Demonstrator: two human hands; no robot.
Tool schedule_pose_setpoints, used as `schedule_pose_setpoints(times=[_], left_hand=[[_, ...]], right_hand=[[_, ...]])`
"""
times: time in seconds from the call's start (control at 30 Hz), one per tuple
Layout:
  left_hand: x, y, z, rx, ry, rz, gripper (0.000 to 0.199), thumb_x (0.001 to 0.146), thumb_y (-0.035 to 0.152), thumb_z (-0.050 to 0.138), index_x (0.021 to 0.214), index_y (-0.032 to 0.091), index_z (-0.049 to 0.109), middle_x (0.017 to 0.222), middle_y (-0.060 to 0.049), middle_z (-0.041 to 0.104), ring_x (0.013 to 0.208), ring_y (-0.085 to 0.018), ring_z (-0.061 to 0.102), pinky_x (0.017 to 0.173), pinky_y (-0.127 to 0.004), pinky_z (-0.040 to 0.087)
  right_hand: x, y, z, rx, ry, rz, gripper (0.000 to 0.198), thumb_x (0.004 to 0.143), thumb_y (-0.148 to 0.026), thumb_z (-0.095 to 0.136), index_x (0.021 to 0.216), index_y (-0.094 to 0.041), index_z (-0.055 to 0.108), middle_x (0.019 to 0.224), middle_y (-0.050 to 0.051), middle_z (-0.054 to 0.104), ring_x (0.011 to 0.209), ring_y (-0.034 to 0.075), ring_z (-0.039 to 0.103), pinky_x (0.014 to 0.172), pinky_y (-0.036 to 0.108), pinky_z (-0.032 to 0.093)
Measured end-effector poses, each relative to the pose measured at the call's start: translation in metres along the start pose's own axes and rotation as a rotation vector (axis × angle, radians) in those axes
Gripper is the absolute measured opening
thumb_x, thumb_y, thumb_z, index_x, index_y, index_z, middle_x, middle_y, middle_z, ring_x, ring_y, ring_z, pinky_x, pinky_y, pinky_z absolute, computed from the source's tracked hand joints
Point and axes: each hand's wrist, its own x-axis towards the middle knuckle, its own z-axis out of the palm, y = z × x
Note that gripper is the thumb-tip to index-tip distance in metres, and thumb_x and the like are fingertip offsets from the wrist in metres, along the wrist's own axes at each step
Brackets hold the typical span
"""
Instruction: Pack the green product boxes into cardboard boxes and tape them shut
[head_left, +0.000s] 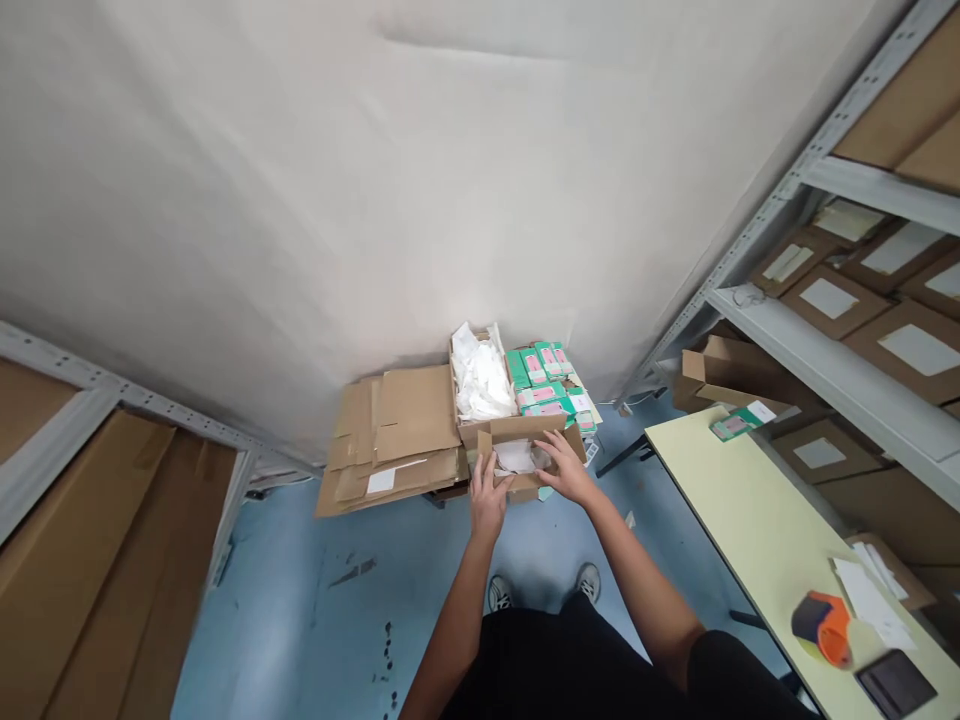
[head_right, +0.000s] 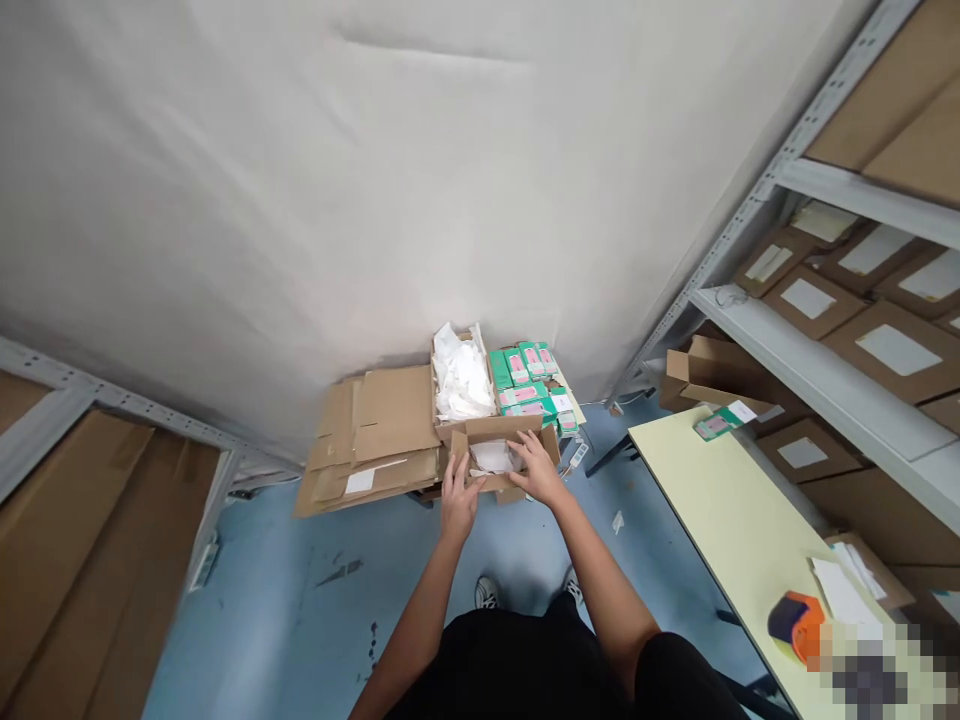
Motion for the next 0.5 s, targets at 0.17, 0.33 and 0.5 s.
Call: schedule_pose_setpoints(times=[0.17,0.33,0.5], left_hand=[[0.022,0.045,0.039,-0.049,-0.092,0.101,0.034,0.091,0.011,0.061,0.109,0.032,0.08,0.162,-0.003,0.047,0.159,-0.033,0.023,0.122,-0.058,0.038],[0.055,0.128,0.102,-0.096,-0.182,0.258,0.032,0.091,0.014,0.063,0.111,0.034,0.079,0.161,-0.003,0.049,0.159,-0.033,0.022,0.119,-0.059,0.04],[0.08,0.233,0.176,-0.196,-0.293,0.52,0.039,0.09,0.01,0.059,0.115,0.033,0.077,0.162,-0.003,0.046,0.159,-0.032,0.023,0.117,-0.059,0.042]], right_hand=[[-0.047,0.048,-0.056,-0.075,0.259,0.106,0.058,0.093,-0.033,0.064,0.149,-0.023,0.056,0.166,0.012,0.038,0.158,0.036,0.024,0.126,0.06,0.031],[-0.122,0.114,-0.13,-0.128,0.418,0.262,0.057,0.093,-0.034,0.063,0.149,-0.025,0.056,0.166,0.011,0.039,0.157,0.036,0.027,0.125,0.06,0.033],[-0.212,0.177,-0.198,-0.167,0.591,0.459,0.056,0.091,-0.03,0.064,0.146,-0.022,0.059,0.163,0.012,0.042,0.156,0.036,0.03,0.126,0.058,0.033]])
